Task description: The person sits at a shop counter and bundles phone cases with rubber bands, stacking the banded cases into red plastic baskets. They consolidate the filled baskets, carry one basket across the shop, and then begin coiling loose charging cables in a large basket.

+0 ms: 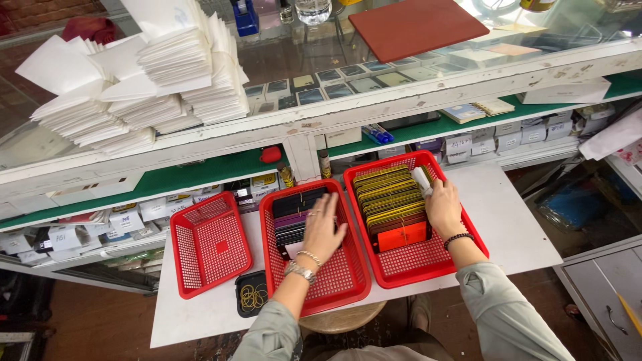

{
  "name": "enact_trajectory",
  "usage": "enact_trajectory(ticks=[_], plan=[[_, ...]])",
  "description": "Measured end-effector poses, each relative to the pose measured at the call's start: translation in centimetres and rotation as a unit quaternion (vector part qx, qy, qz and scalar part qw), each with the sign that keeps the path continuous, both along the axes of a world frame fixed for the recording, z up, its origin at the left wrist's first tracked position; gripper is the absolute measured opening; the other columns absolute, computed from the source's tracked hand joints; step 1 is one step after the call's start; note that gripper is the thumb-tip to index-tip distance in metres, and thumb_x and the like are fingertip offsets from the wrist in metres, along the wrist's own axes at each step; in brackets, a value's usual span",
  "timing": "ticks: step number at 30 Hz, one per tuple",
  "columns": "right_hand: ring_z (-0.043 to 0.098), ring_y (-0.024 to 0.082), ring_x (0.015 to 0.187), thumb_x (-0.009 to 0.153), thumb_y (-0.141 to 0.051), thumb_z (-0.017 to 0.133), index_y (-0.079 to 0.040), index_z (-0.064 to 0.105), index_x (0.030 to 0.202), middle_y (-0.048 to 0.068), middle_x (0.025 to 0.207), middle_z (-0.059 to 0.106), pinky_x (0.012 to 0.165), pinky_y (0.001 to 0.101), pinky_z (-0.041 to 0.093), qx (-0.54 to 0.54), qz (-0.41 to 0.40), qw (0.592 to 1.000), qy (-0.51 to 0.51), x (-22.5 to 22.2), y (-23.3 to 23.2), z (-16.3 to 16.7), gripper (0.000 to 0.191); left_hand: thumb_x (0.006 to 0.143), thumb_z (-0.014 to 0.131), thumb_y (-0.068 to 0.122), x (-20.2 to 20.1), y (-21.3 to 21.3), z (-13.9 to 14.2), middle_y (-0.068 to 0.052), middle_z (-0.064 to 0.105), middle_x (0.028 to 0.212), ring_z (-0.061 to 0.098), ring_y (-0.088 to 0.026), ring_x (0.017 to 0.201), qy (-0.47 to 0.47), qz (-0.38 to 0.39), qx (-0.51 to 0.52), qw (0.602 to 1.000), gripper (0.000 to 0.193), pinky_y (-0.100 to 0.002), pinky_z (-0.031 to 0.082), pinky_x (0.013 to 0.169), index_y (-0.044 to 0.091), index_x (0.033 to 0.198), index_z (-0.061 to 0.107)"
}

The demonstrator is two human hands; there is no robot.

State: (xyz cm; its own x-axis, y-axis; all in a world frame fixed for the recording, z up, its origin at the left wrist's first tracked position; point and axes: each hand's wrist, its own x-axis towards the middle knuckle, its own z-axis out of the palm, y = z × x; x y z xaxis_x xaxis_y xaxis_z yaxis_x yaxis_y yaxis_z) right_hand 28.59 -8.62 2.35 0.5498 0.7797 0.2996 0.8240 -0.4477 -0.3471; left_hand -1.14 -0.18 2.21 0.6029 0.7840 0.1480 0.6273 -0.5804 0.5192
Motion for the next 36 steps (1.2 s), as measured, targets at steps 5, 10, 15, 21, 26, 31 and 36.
enact_trajectory(ticks=[5,10,15,21,26,31,36], plan=[[0.062,0.034,0.115,0.093,-0.007,0.056,-0.004,0.059,0.111,0.017,0.119,0.062,0.09,0.042,0.057,-0.075,-0.013,0.992,-0.098,-0.6,0.1,-0.8,0.018,0.09,0.07,0.028,7.6,-3.0,-1.2,-0.022,0.044,0.154,0.036,-0.037,0.146,-0.016,-0.107,0.006,0.994,0.062,-0.05,0.028,0.121,0.007,0.145,0.051],[0.069,0.032,0.105,0.095,-0.01,0.056,-0.003,0.059,0.11,0.017,0.114,0.065,0.084,0.0396,0.06,-0.13,-0.014,0.985,-0.11,-1.3,0.3,0.3,0.017,0.088,0.073,0.028,10.8,-5.6,-1.6,-0.025,0.045,0.151,0.033,-0.041,0.146,0.036,-0.175,-0.029,0.984,0.053,-0.053,0.025,0.121,0.007,0.135,0.062],[0.073,0.033,0.097,0.098,-0.017,0.054,-0.003,0.062,0.106,0.018,0.107,0.071,0.081,0.0432,0.061,-0.16,0.001,0.983,-0.093,-0.6,1.0,0.6,0.018,0.087,0.074,0.029,10.5,-5.3,-2.2,-0.024,0.05,0.147,0.038,-0.04,0.143,0.025,-0.166,-0.057,0.984,0.051,-0.051,0.03,0.119,0.006,0.132,0.064],[0.073,0.038,0.094,0.088,-0.03,0.066,-0.002,0.071,0.1,0.023,0.098,0.074,0.084,0.0468,0.059,-0.163,0.006,0.987,0.009,2.3,1.7,2.0,0.031,0.093,0.07,0.031,9.8,-3.2,-3.1,-0.021,0.061,0.141,0.055,-0.035,0.134,0.003,-0.149,-0.116,0.982,0.047,-0.044,0.042,0.116,0.007,0.133,0.066],[0.073,0.036,0.088,0.081,-0.034,0.075,-0.003,0.077,0.089,0.021,0.09,0.075,0.086,0.0443,0.058,-0.087,0.049,0.993,0.067,4.1,0.4,6.0,0.032,0.092,0.07,0.041,12.4,-2.2,-2.6,-0.021,0.06,0.142,0.061,-0.03,0.131,-0.222,-0.039,-0.396,0.89,0.07,-0.041,0.051,0.108,0.004,0.147,0.049],[0.075,0.032,0.079,0.083,-0.027,0.074,0.0,0.068,0.094,0.016,0.085,0.075,0.075,0.0434,0.06,-0.038,0.166,0.977,0.128,0.0,0.3,10.5,0.03,0.084,0.078,0.048,14.4,0.0,-0.2,-0.015,0.055,0.144,0.062,-0.028,0.12,-0.401,0.073,-0.582,0.703,0.107,-0.044,0.057,0.1,0.006,0.155,0.011],[0.072,0.032,0.085,0.084,-0.022,0.073,0.0,0.063,0.102,0.016,0.09,0.071,0.075,0.0411,0.058,-0.002,0.327,0.932,0.159,-7.4,0.5,12.2,0.03,0.076,0.085,0.05,10.6,2.1,1.8,-0.016,0.068,0.11,0.071,-0.026,0.094,-0.491,0.169,-0.442,0.732,0.07,-0.039,0.064,0.07,-0.002,0.116,0.061]])
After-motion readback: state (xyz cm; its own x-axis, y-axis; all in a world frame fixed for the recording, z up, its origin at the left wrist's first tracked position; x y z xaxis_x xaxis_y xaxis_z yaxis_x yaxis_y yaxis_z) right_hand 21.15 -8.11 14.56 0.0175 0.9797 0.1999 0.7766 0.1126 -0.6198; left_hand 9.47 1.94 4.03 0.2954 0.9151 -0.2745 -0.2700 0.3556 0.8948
